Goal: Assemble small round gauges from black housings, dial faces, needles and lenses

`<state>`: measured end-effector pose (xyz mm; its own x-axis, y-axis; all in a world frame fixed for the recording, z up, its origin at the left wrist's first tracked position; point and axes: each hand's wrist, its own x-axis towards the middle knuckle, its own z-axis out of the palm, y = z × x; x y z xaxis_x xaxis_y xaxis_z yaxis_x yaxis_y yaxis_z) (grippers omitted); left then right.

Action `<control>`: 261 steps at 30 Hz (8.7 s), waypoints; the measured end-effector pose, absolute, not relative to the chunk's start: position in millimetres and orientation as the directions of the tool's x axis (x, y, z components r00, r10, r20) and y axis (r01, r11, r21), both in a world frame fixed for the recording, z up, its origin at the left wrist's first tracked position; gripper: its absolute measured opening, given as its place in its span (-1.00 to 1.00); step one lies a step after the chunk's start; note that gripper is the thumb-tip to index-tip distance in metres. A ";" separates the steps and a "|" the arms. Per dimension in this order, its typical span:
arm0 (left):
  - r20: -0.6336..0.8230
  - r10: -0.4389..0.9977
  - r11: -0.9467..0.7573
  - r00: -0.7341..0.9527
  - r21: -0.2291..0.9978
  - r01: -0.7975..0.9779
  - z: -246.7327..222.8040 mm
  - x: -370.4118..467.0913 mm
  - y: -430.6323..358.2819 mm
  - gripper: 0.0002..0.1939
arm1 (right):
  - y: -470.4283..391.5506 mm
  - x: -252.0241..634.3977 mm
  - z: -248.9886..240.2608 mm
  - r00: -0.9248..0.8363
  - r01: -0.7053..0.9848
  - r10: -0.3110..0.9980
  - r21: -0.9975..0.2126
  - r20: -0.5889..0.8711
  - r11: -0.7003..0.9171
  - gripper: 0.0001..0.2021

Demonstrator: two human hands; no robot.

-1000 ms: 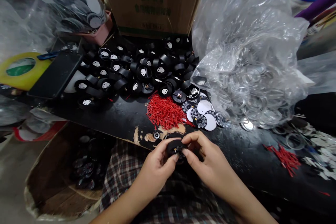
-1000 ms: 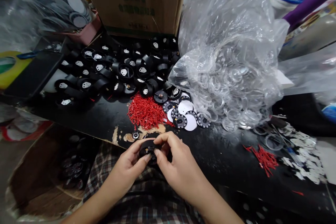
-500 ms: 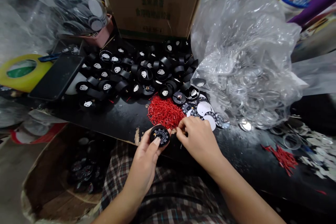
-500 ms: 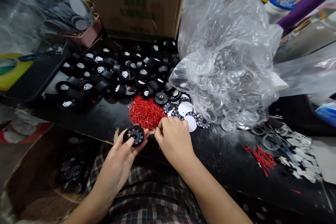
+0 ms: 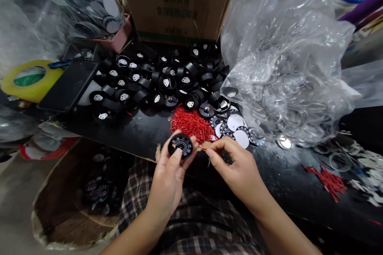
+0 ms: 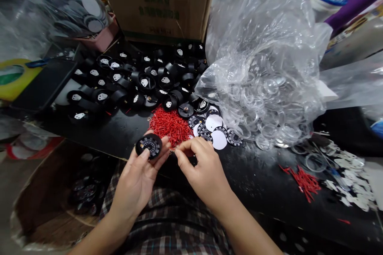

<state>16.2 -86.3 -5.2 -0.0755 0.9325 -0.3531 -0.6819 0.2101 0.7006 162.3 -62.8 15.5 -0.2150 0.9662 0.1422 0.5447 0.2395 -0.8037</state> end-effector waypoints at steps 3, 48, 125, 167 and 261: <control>-0.361 0.929 0.254 -0.086 0.788 -0.561 -10.1 17.7 -84.8 -0.63 | -65.7 159.3 22.2 -0.285 0.526 0.945 -0.798 0.161 0.295 -0.90; -0.492 0.870 0.465 -0.030 0.840 -0.279 -20.0 22.9 -92.3 -0.61 | -57.2 168.1 37.5 -0.265 0.674 0.960 -0.695 0.092 0.252 -0.90; -0.196 0.977 0.197 0.083 0.980 -0.001 -7.5 -22.0 -110.1 -0.48 | -62.1 146.0 19.6 -0.357 0.367 0.918 -0.930 -0.170 -0.030 -0.74; -0.340 0.927 0.375 0.160 0.813 -0.445 -12.6 30.3 -99.6 -0.66 | -67.6 170.3 22.6 -0.114 0.487 0.981 -0.870 -0.156 -0.081 -0.87; -0.342 0.936 0.352 0.087 0.921 -0.166 2.5 11.7 -88.4 -0.56 | -59.8 157.0 26.3 -0.417 0.727 0.843 -0.432 0.341 0.534 -0.90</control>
<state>11.7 -88.4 2.5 0.0870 0.9356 -0.3422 -0.1660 0.3523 0.9210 157.0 -59.8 26.3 -0.4166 0.8428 0.3409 0.7268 0.5340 -0.4319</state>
